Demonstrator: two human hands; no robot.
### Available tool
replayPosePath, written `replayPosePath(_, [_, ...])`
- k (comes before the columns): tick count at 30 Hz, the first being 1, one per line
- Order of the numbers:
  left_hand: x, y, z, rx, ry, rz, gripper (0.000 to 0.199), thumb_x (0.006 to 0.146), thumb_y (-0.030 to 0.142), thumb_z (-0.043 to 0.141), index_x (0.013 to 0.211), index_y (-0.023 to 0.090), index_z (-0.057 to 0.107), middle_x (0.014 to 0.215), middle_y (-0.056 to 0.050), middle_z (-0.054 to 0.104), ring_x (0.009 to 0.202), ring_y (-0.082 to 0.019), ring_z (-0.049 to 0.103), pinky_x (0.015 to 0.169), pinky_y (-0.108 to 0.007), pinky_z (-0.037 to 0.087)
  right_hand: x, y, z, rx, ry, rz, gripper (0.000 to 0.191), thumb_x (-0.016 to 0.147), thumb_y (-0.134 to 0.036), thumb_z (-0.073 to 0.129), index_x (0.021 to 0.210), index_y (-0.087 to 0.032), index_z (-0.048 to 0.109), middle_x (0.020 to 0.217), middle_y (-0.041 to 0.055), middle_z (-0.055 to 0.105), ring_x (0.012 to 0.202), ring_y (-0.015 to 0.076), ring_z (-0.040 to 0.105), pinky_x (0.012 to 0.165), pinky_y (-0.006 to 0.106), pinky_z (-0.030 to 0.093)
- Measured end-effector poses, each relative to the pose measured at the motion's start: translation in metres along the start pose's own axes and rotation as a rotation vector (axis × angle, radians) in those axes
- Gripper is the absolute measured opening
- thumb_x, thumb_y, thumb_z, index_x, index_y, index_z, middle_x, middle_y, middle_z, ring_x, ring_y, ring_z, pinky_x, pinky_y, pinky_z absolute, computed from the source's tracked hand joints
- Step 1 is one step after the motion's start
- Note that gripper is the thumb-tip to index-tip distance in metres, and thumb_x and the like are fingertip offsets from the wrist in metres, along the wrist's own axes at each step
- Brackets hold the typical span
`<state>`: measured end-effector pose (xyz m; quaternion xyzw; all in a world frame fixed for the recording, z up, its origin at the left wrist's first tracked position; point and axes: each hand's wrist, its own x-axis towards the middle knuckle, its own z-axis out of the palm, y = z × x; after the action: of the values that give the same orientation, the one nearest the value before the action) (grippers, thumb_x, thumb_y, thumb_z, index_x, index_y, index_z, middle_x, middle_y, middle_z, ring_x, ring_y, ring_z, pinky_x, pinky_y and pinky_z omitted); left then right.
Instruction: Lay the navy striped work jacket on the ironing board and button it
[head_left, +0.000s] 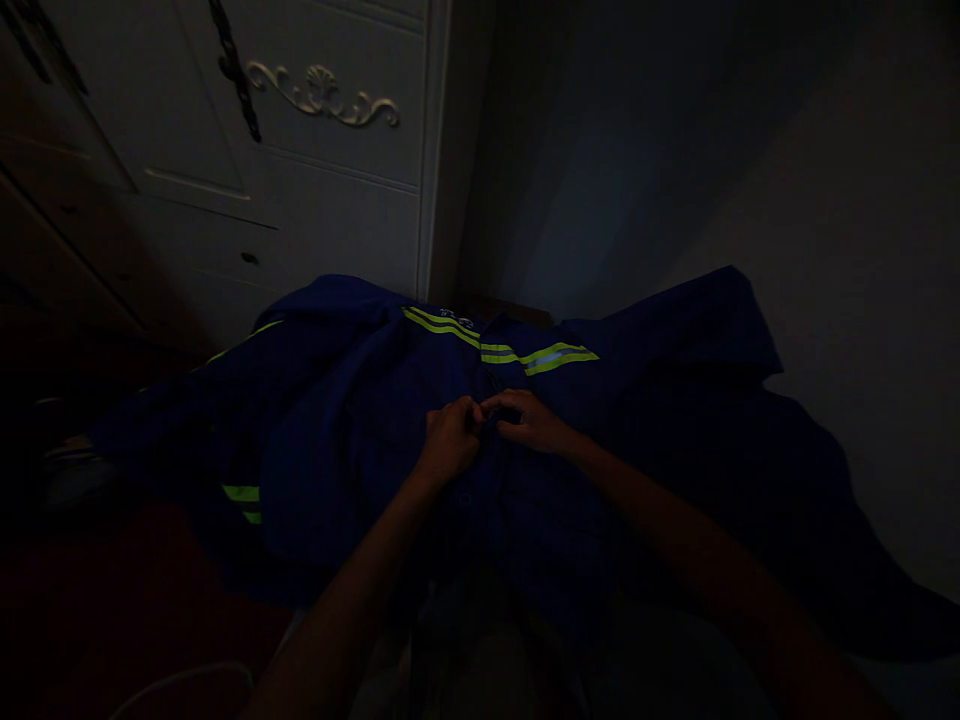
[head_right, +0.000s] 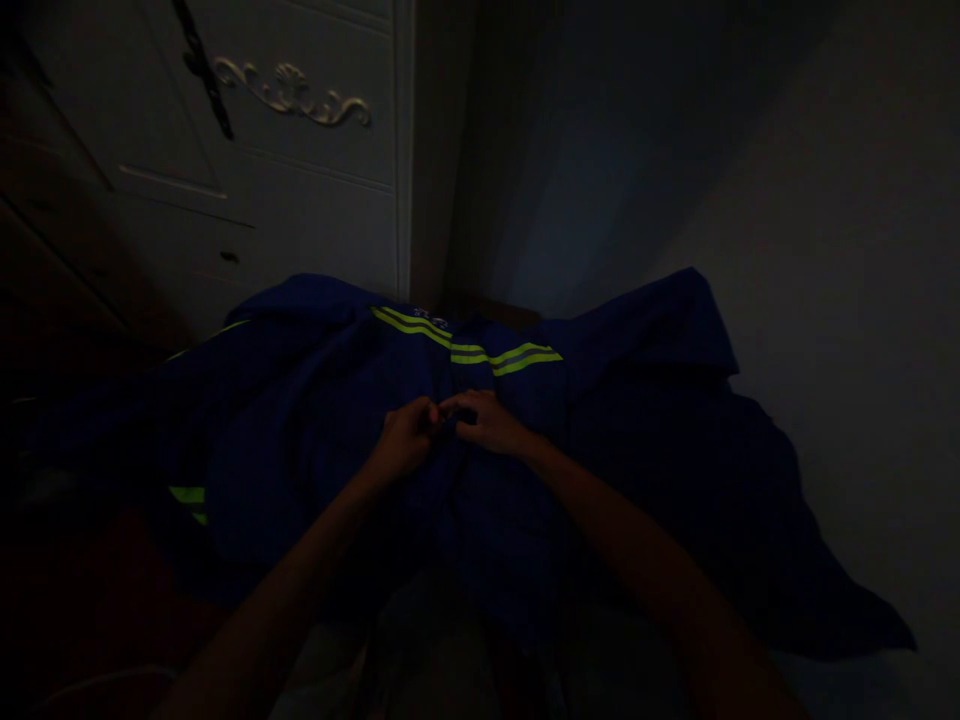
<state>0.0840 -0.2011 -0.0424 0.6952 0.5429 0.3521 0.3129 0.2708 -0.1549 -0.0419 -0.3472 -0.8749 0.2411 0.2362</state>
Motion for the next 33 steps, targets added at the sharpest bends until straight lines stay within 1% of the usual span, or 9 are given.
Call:
replayPosePath(4, [-0.002,0.0,-0.002,-0.026,-0.03,0.014,0.017,0.08,0.004,0.049,0.079,0.021,0.054,0.085,0.0,0.069,0.085,-0.017,0.064,0.085,-0.033,0.042,0.001,-0.001,-0.004,0.04,-0.02,0.001,0.033,0.078,-0.017,0.058,0.109,-0.02,0.069,0.104,0.0051,0.071,0.098,0.0214,0.064,0.095,0.04,0.043])
replayPosePath(9, [-0.01,-0.004,-0.002,-0.096,0.071,0.07,0.016,0.083,0.009,0.051,0.088,0.022,0.059,0.095,-0.001,0.07,0.094,-0.018,0.063,0.087,-0.033,0.044,-0.001,-0.001,-0.011,0.152,-0.094,0.021,0.035,0.08,-0.026,0.066,0.114,-0.019,0.067,0.111,0.0061,0.069,0.105,0.0218,0.063,0.094,0.038,0.047])
replayPosePath(12, [-0.014,-0.004,-0.003,-0.004,0.107,0.124,0.016,0.083,0.011,0.054,0.092,0.022,0.062,0.097,-0.002,0.07,0.099,-0.02,0.06,0.09,-0.035,0.043,-0.002,0.001,-0.011,0.199,-0.068,0.089,0.031,0.083,-0.031,0.067,0.112,-0.019,0.069,0.11,0.0064,0.07,0.107,0.0221,0.063,0.097,0.039,0.046])
replayPosePath(18, [-0.031,-0.003,-0.003,0.309,0.012,0.27,0.024,0.092,0.024,0.05,0.11,0.024,0.066,0.115,-0.007,0.068,0.107,-0.023,0.059,0.093,-0.04,0.042,-0.001,0.008,-0.007,0.3,-0.091,0.166,0.033,0.084,-0.033,0.066,0.113,-0.018,0.068,0.112,0.0073,0.071,0.105,0.0222,0.065,0.094,0.039,0.049])
replayPosePath(20, [-0.04,-0.004,-0.003,0.365,0.018,0.304,0.029,0.094,0.025,0.047,0.116,0.023,0.065,0.121,-0.009,0.066,0.114,-0.024,0.058,0.1,-0.043,0.039,-0.001,0.01,-0.004,0.242,-0.067,0.163,0.032,0.084,-0.031,0.066,0.113,-0.018,0.068,0.111,0.0075,0.071,0.103,0.0214,0.065,0.093,0.039,0.049])
replayPosePath(23, [-0.053,-0.005,-0.005,0.396,0.04,0.316,0.034,0.096,0.03,0.045,0.123,0.022,0.063,0.132,-0.012,0.061,0.129,-0.027,0.05,0.112,-0.05,0.029,-0.001,0.008,-0.001,0.064,0.003,0.091,0.03,0.083,-0.028,0.068,0.112,-0.019,0.068,0.106,0.0075,0.071,0.102,0.022,0.063,0.095,0.042,0.046])
replayPosePath(26, [-0.067,-0.008,-0.009,0.401,0.025,0.293,0.036,0.095,0.033,0.047,0.127,0.023,0.062,0.14,-0.012,0.056,0.139,-0.028,0.041,0.116,-0.053,0.024,-0.002,0.004,0.001,-0.149,0.098,0.029,0.032,0.081,-0.032,0.073,0.111,-0.022,0.068,0.114,0.0091,0.068,0.111,0.026,0.057,0.099,0.049,0.04])
replayPosePath(29, [-0.085,-0.015,-0.015,0.374,0.039,0.297,0.038,0.093,0.034,0.049,0.128,0.022,0.061,0.144,-0.012,0.052,0.14,-0.029,0.039,0.117,-0.054,0.026,-0.002,-0.001,0.001,-0.28,0.148,0.001,0.036,0.082,-0.035,0.072,0.115,-0.023,0.066,0.127,0.0114,0.06,0.121,0.029,0.051,0.102,0.053,0.037])
replayPosePath(33, [-0.119,-0.032,-0.018,0.281,0.21,0.275,0.033,0.09,0.03,0.053,0.119,0.024,0.065,0.14,-0.013,0.054,0.136,-0.031,0.043,0.111,-0.053,0.037,-0.002,-0.001,0.002,-0.29,0.137,-0.049,0.036,0.086,-0.036,0.067,0.12,-0.024,0.064,0.134,0.0131,0.053,0.126,0.0292,0.046,0.105,0.053,0.036])
